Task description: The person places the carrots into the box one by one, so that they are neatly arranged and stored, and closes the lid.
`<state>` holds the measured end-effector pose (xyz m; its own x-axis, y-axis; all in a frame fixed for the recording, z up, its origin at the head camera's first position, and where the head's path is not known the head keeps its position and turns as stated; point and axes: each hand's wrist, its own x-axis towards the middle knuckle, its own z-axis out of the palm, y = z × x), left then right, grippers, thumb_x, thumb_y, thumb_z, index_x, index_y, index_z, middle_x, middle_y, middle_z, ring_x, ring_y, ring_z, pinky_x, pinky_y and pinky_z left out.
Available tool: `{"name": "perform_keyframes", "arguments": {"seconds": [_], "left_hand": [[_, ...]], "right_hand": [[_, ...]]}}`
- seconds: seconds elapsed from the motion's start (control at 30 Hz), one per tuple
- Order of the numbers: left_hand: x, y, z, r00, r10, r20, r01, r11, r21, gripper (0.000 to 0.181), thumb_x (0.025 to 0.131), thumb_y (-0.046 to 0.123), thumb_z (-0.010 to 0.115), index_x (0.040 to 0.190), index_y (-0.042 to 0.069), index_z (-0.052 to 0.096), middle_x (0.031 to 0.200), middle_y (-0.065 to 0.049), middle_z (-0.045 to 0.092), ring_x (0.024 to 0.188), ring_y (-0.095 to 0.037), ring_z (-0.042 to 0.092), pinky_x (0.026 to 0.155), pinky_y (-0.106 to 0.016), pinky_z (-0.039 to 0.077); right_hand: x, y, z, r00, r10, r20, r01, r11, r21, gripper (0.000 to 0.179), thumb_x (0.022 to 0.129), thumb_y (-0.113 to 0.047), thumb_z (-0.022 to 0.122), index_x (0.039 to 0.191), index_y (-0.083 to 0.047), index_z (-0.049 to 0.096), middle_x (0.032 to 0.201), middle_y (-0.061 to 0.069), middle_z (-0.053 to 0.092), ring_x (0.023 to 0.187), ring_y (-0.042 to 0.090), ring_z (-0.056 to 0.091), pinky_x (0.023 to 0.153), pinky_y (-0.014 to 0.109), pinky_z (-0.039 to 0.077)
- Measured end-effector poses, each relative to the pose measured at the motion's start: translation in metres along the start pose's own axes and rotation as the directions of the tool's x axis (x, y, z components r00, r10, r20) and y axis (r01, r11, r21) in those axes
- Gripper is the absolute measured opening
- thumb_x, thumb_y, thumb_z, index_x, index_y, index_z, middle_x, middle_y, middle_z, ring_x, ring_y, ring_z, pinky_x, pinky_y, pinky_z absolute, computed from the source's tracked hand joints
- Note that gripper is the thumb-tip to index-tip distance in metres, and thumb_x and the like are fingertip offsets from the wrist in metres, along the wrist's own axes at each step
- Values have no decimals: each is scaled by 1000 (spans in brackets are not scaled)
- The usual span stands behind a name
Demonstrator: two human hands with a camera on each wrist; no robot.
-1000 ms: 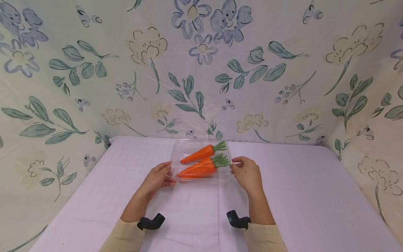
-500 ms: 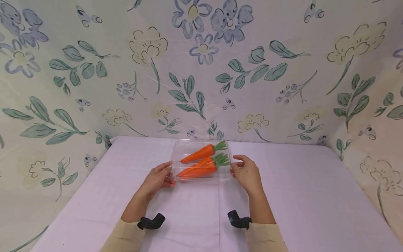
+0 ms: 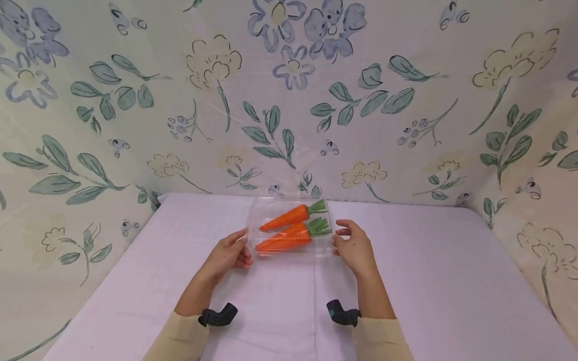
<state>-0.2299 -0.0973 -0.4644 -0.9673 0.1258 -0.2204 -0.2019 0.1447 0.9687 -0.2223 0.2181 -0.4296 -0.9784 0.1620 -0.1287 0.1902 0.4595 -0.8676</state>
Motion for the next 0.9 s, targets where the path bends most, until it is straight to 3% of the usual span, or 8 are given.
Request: {"name": "perform_keyframes", "arguments": {"seconds": [0.13,0.3,0.57,0.7,0.9], "left_hand": [[1,-1,0,1000,1,11,-1,1000,4,55,106,20,44,158,5,35,80,-11,66,60,-14,67,62,-31,62],[1,-1,0,1000,-2,27,2,1000,8,55,107,19,41,160,6,32,82,-12,67,62,-15,68,65,-31,63],[1,-2,-1,999,8,36,-9,1000,11,54,110,17,37,161,6,27,82,-13,70,64,-16,72,66,-34,63],[1,-2,-3,998,-4,55,4,1000,-2,54,110,17,37,162,7,25,83,-13,71,67,-17,73,68,-35,64],[1,-2,-8,989,-45,138,55,996,-74,59,108,14,37,164,11,20,87,-13,71,73,-18,74,75,-35,64]], "right_hand": [[0,4,-2,998,40,55,-37,998,-60,46,102,-14,56,146,-4,49,126,24,60,91,23,67,72,28,60],[1,6,-3,982,105,160,-99,994,-45,48,105,-15,51,152,-7,41,122,23,64,87,20,67,73,30,61],[3,6,-4,976,60,208,-59,998,-13,54,104,-11,53,155,-8,36,119,23,63,79,17,67,72,27,61],[3,12,-9,957,53,286,-70,996,53,64,101,-9,59,158,-11,31,116,21,63,84,16,68,77,26,62],[5,20,-16,912,63,406,-142,976,167,80,98,-7,62,164,-21,18,99,13,69,85,17,71,81,26,61]]}}
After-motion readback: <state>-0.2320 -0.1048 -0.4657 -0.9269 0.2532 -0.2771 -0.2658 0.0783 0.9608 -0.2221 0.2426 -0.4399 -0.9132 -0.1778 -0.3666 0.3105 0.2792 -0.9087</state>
